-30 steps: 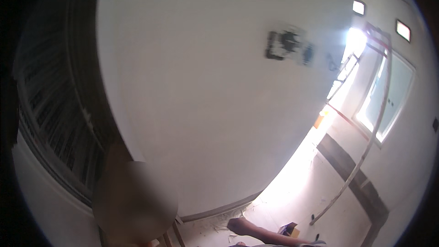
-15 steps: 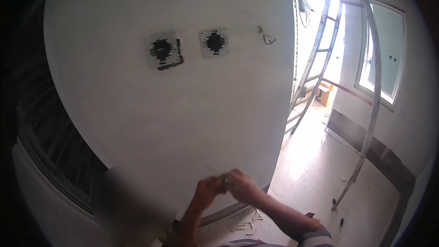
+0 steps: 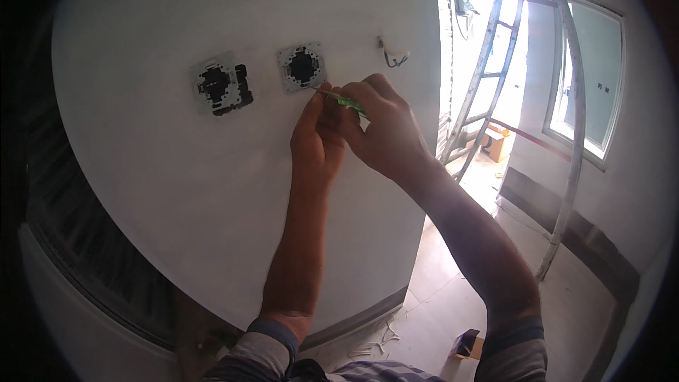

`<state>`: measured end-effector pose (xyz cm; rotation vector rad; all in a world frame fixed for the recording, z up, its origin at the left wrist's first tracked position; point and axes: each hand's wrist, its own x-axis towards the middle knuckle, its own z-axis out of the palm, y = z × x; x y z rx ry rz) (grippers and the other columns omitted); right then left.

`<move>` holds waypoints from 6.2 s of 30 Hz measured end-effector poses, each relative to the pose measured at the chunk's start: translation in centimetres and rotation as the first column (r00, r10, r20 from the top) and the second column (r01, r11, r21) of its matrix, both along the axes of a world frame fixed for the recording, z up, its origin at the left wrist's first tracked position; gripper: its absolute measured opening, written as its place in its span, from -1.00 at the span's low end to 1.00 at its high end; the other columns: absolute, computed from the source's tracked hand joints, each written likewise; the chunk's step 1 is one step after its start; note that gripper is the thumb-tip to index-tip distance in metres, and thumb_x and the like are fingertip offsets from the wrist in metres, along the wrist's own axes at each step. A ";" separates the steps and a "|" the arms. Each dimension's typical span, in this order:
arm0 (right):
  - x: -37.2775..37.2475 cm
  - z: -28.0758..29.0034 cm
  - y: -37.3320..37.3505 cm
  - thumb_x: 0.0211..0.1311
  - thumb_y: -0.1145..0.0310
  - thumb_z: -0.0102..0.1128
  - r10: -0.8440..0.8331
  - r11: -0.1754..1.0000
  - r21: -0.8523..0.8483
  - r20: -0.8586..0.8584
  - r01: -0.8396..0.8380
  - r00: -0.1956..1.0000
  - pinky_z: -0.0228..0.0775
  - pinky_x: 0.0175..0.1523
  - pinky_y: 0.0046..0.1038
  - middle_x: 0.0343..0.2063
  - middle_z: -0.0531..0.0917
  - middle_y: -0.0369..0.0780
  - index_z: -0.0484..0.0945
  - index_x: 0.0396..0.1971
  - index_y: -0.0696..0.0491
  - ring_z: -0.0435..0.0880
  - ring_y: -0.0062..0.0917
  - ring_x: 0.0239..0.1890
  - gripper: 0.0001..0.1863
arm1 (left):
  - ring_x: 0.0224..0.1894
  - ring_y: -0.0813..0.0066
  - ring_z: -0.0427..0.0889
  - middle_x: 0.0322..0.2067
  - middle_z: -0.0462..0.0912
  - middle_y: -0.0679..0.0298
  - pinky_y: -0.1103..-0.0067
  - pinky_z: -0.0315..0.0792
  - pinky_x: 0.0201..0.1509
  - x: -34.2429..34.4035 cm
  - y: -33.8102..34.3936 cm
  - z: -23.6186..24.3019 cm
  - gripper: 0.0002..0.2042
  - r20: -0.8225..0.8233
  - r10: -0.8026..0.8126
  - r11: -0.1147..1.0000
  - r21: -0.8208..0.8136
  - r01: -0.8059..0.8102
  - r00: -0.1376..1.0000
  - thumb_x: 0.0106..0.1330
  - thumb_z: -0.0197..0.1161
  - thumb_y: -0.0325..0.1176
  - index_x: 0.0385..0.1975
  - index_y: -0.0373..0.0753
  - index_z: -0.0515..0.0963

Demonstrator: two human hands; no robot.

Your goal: The person installs electrical outlet boxes into wall cutouts, connects wires using a screwdriver, and secures the boxes with screws. They also place white plastic covers over the installed boxes.

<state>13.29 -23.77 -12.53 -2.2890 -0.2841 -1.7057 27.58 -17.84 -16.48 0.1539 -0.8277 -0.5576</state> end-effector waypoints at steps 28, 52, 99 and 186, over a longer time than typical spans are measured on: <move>3.2 1.0 1.3 0.26 0.46 0.32 -0.193 0.973 -0.124 0.024 0.195 0.981 0.56 -0.21 -0.35 -0.32 0.65 -0.10 0.64 -0.18 0.17 0.73 -0.29 -0.31 -0.83 | -0.21 0.53 0.69 -0.15 0.67 0.17 0.64 0.65 -0.10 3.1 -1.0 0.3 -0.68 -0.052 -0.053 0.995 -0.091 0.048 0.997 0.51 0.20 -0.44 0.19 -0.35 0.43; 3.0 5.5 3.1 0.32 0.35 0.35 -0.608 0.752 -0.465 -0.219 0.466 0.763 0.51 -0.16 -0.25 -0.30 0.62 -0.06 0.51 -0.11 0.11 0.67 -0.20 -0.28 -0.75 | 0.20 0.39 0.54 0.10 0.61 0.23 0.34 0.41 0.34 2.2 -2.2 1.1 -0.55 -0.192 -0.361 0.931 -0.136 0.340 0.912 0.61 -0.03 0.04 0.13 -0.24 0.50; 3.1 7.6 4.6 0.40 0.35 0.16 -0.506 0.830 -0.108 -0.560 0.548 0.656 0.60 0.06 -0.26 -0.14 0.66 -0.08 0.56 0.00 0.15 0.71 -0.21 -0.02 -0.73 | 0.33 0.34 0.41 0.26 0.47 0.10 0.33 0.28 0.47 3.2 0.2 1.7 -0.40 -0.082 -0.389 0.920 -0.086 0.382 0.918 0.61 -0.09 0.12 0.23 -0.37 0.40; 3.3 9.9 -0.8 0.29 0.43 0.28 -0.396 0.898 -0.274 -0.165 0.343 0.903 0.58 -0.13 -0.15 -0.36 0.66 -0.07 0.65 -0.28 0.18 0.72 -0.12 -0.27 -0.87 | -0.10 0.24 0.54 -0.12 0.52 0.19 0.37 0.56 -0.06 5.1 5.5 10.1 -0.72 0.475 0.376 -0.386 -0.701 -0.600 -0.796 0.30 0.35 -0.51 0.01 -0.21 0.69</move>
